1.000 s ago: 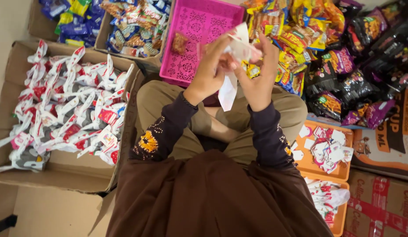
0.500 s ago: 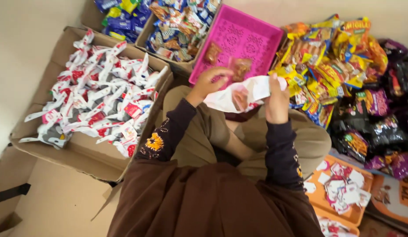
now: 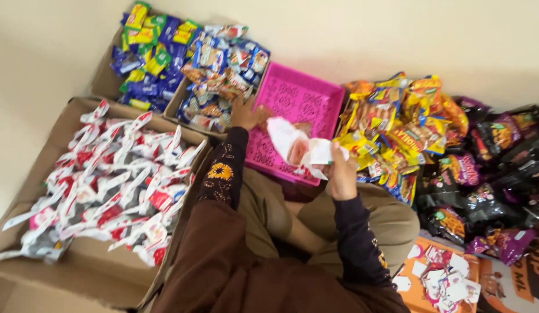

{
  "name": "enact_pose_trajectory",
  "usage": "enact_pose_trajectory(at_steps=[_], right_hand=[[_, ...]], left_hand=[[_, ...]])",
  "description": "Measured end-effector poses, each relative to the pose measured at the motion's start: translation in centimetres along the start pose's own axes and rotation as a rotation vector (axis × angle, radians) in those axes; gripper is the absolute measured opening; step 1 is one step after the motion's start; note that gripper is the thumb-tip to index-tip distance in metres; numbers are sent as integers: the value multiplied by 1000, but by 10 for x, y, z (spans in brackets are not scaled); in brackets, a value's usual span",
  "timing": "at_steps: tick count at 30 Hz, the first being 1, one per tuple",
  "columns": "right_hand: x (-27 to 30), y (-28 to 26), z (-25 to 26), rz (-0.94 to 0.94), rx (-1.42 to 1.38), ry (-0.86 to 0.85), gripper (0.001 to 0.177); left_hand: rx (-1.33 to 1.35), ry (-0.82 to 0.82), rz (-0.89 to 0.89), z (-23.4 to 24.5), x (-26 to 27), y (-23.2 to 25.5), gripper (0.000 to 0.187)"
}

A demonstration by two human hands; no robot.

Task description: The person packs small gift bags by placing various wrapped snack items and candies inside each bag, then uses white ties to secure the tops.

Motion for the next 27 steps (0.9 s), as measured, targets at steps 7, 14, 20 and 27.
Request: enact_pose_trajectory(at_steps=[7,14,20,27], right_hand=[[-30,17,15,-13,24,-95,42],[-27,3,12,48,2,-73,39],[-16,-10,5,111,3,-39,38],[7,-25,12,186,46,-175,47]], left_hand=[[10,39,40,-27,-21,-29,76],[188,672,-271,62,41,28,39],[544,759,-386,154,118,105,42],[471,599,-297,136,136,109,34]])
Point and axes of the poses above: each hand's wrist, its own x-axis away from the middle knuckle, its own z-axis out of the back of the hand, y = z × x, the point moved 8 cm from there along -x, towards the middle knuckle, and after that the axes turned 6 degrees about x, right-handed, at the moved point
